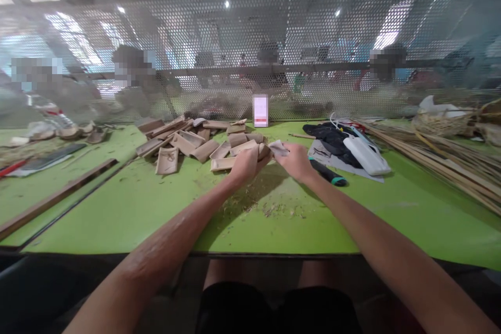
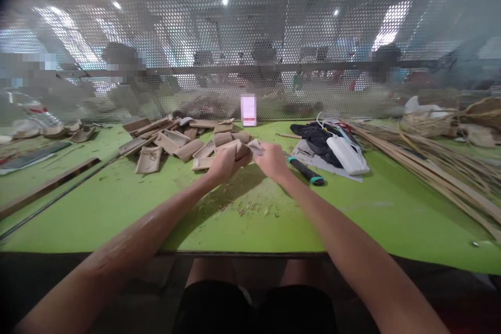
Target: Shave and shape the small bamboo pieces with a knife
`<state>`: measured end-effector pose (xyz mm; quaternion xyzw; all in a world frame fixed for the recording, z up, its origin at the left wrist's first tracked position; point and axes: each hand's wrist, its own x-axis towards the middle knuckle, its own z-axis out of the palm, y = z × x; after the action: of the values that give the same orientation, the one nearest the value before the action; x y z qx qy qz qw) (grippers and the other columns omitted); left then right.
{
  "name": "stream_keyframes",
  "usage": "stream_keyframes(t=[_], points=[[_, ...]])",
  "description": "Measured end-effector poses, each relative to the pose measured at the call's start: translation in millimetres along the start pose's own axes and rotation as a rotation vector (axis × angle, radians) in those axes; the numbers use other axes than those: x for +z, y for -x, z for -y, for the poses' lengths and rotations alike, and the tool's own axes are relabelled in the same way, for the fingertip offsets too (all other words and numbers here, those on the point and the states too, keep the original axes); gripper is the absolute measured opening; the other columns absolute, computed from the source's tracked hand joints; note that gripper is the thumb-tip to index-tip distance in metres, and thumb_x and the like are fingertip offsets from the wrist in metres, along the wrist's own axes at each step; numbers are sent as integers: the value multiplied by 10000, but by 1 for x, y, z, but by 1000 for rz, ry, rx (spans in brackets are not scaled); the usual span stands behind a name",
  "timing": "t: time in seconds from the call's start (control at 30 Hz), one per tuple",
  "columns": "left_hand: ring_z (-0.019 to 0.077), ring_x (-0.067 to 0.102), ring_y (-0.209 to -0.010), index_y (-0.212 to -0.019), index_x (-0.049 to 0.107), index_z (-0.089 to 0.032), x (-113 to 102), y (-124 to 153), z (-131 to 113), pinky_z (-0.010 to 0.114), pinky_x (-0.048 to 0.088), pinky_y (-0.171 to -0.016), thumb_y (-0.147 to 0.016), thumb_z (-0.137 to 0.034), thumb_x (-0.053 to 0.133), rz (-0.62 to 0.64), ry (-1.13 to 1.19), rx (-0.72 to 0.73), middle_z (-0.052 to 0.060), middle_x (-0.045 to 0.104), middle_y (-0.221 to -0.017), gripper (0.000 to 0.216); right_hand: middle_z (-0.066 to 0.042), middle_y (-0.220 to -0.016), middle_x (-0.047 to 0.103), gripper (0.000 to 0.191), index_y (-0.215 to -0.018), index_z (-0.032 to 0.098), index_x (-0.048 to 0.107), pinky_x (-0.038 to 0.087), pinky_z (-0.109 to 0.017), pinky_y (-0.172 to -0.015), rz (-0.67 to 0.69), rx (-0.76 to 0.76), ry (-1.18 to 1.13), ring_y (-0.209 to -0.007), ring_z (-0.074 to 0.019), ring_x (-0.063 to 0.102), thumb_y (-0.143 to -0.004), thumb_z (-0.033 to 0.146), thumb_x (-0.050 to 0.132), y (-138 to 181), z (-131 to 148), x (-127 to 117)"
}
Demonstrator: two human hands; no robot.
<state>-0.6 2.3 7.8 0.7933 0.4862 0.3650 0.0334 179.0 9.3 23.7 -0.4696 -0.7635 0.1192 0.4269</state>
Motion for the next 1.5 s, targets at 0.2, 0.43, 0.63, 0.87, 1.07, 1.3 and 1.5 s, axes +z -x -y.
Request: stream_keyframes(t=[0.2,0.43,0.63,0.87,1.07,1.3,1.5], points=[[170,494,-602,-711,473,-211,0,0,0,288,258,-562,-928,-488,561,8,-121,-25,47,603,-695,363,-17,-596,618,183,-637,162,648,402,-270,-519,-9,317,-331,-565,-159,536,-635,329,723,-4,-9,-4],[162,459,-588,-716,480,-209,4,-2,6,289,244,-566,-928,-483,556,15,-127,-5,43,600,-690,355,-61,-725,713,249,-742,149,716,490,-291,-554,-53,398,-449,-645,-204,628,-604,352,762,-4,-13,-1],[175,495,-608,-745,524,-205,4,-1,5,294,250,-570,-926,-468,569,10,-119,-8,53,632,-718,323,-95,-763,733,204,-759,139,731,473,-298,-597,23,248,-242,-695,-228,653,-689,330,723,-4,-17,-2],[190,535,-622,-783,558,-200,4,-1,2,293,277,-570,-920,-441,589,-3,-139,2,55,632,-711,279,-70,-690,696,150,-766,149,694,407,-289,-585,55,153,-60,-659,-208,604,-737,294,664,-4,-13,-1],[186,536,-644,-804,546,-194,1,1,-3,297,298,-604,-942,-378,567,26,-127,63,50,635,-747,230,-73,-738,690,160,-736,159,657,395,-291,-605,39,82,-61,-666,-194,587,-775,313,632,-2,-5,-2],[168,509,-633,-763,499,-196,0,2,-3,293,293,-596,-958,-385,548,45,-137,82,39,611,-731,276,-56,-695,658,157,-709,160,637,385,-290,-615,77,102,-22,-660,-192,574,-776,301,623,-2,-8,0],[168,503,-646,-777,500,-199,-3,0,0,294,295,-596,-944,-399,571,77,-155,142,42,618,-755,270,-39,-607,612,213,-615,175,595,372,-291,-592,199,109,-12,-617,-184,551,-793,291,610,-6,-10,-10]])
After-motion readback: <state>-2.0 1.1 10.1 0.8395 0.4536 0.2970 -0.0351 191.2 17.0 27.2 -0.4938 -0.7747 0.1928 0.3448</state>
